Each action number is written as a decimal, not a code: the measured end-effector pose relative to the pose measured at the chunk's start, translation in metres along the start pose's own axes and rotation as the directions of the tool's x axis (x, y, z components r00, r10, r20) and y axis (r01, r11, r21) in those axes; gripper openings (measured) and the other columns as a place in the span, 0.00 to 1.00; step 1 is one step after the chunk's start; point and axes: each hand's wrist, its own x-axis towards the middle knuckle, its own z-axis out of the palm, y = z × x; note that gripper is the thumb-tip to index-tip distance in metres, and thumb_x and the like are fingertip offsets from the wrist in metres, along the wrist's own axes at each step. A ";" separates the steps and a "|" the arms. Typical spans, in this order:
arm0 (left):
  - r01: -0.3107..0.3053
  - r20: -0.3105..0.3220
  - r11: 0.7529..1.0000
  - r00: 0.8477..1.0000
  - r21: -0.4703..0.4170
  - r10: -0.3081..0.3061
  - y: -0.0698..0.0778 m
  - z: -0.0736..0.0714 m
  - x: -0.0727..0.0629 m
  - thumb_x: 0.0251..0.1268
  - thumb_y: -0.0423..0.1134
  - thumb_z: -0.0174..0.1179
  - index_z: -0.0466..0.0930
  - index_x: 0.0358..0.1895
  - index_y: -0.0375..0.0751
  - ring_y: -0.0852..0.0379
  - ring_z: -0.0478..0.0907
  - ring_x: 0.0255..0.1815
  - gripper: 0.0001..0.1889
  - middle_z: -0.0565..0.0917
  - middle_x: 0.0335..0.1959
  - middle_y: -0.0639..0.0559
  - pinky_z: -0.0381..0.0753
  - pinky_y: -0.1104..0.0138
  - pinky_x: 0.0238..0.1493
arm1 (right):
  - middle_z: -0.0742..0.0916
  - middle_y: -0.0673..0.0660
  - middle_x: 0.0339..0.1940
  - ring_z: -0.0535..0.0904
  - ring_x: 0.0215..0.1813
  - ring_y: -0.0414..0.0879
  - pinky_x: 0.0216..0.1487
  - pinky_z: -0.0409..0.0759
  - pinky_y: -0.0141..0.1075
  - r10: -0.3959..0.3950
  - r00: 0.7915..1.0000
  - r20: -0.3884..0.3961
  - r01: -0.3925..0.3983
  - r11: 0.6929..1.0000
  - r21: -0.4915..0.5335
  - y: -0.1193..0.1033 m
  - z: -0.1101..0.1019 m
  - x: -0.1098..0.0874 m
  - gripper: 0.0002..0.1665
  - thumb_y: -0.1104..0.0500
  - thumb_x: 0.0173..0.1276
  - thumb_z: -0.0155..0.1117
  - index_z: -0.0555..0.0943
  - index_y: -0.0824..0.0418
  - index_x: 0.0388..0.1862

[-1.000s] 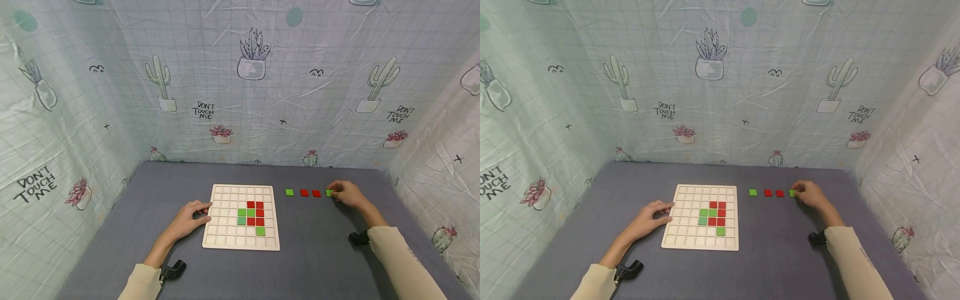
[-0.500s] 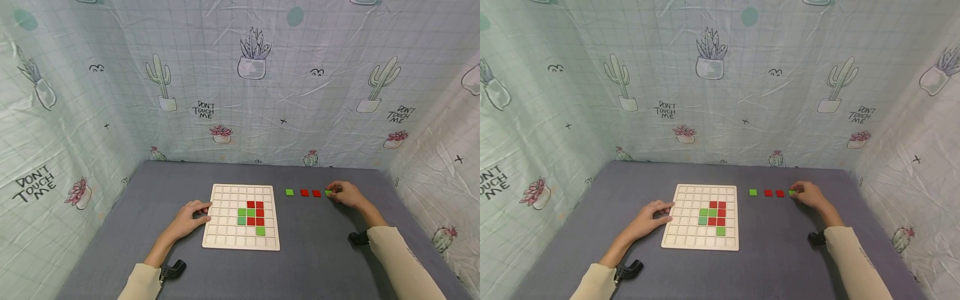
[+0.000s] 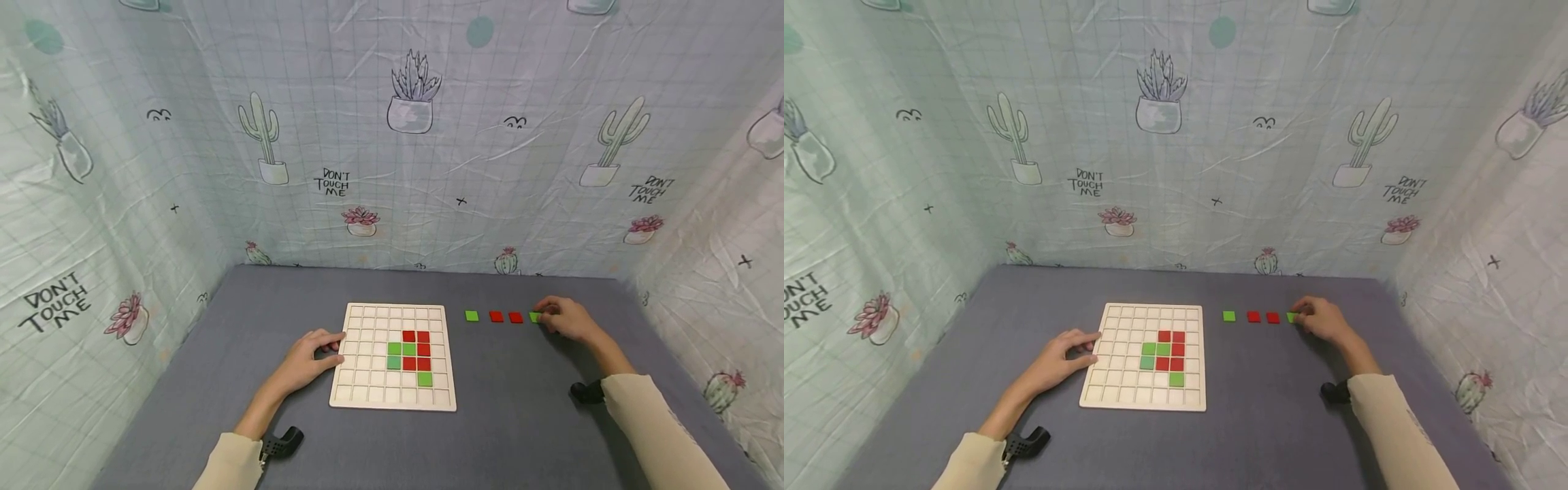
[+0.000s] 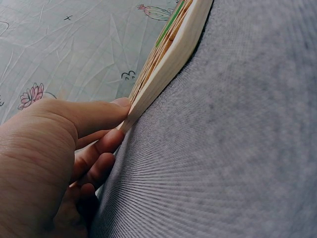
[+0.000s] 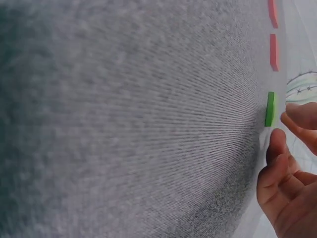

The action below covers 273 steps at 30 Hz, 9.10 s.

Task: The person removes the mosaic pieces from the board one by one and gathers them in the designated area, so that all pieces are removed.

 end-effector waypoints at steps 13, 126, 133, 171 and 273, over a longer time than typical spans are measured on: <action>-0.006 -0.009 1.000 1.000 0.004 0.006 -0.001 0.001 0.001 0.69 0.48 0.69 0.82 0.67 0.45 0.65 0.72 0.42 0.26 0.80 0.41 0.63 0.72 0.65 0.49 | 0.87 0.69 0.49 0.87 0.37 0.50 0.33 0.82 0.37 -0.114 0.991 -0.071 0.114 0.993 0.000 -0.023 0.004 -0.003 0.15 0.62 0.77 0.60 0.82 0.69 0.56; 0.025 -0.014 1.000 1.000 0.016 -0.025 0.003 0.001 0.001 0.68 0.49 0.70 0.82 0.67 0.47 0.64 0.72 0.42 0.25 0.80 0.40 0.63 0.69 0.65 0.48 | 0.87 0.52 0.36 0.77 0.38 0.41 0.41 0.78 0.36 -0.389 0.889 0.242 0.415 0.908 -0.064 -0.200 0.129 0.037 0.08 0.65 0.68 0.71 0.89 0.60 0.45; 0.021 -0.016 1.000 1.000 0.010 -0.021 0.002 0.001 0.001 0.68 0.48 0.69 0.82 0.67 0.47 0.64 0.72 0.42 0.25 0.80 0.40 0.63 0.69 0.66 0.47 | 0.87 0.52 0.36 0.79 0.39 0.43 0.41 0.78 0.36 -0.389 0.891 0.236 0.414 0.908 -0.067 -0.200 0.129 0.038 0.08 0.65 0.67 0.72 0.88 0.60 0.44; 0.025 -0.008 1.000 1.000 0.007 -0.025 0.004 0.001 0.001 0.69 0.47 0.69 0.82 0.67 0.46 0.63 0.72 0.41 0.25 0.80 0.40 0.62 0.70 0.65 0.47 | 0.87 0.55 0.36 0.79 0.26 0.46 0.32 0.79 0.37 -0.371 0.921 0.122 0.355 0.925 0.137 -0.156 0.082 0.012 0.03 0.66 0.72 0.67 0.85 0.59 0.41; 0.020 -0.016 1.000 1.000 -0.003 -0.020 0.003 0.002 0.003 0.69 0.48 0.69 0.82 0.67 0.46 0.64 0.73 0.42 0.25 0.81 0.41 0.62 0.72 0.65 0.48 | 0.87 0.50 0.33 0.74 0.24 0.38 0.33 0.74 0.35 -0.395 0.908 0.139 0.404 0.913 -0.049 -0.145 0.086 0.028 0.07 0.60 0.69 0.71 0.87 0.59 0.44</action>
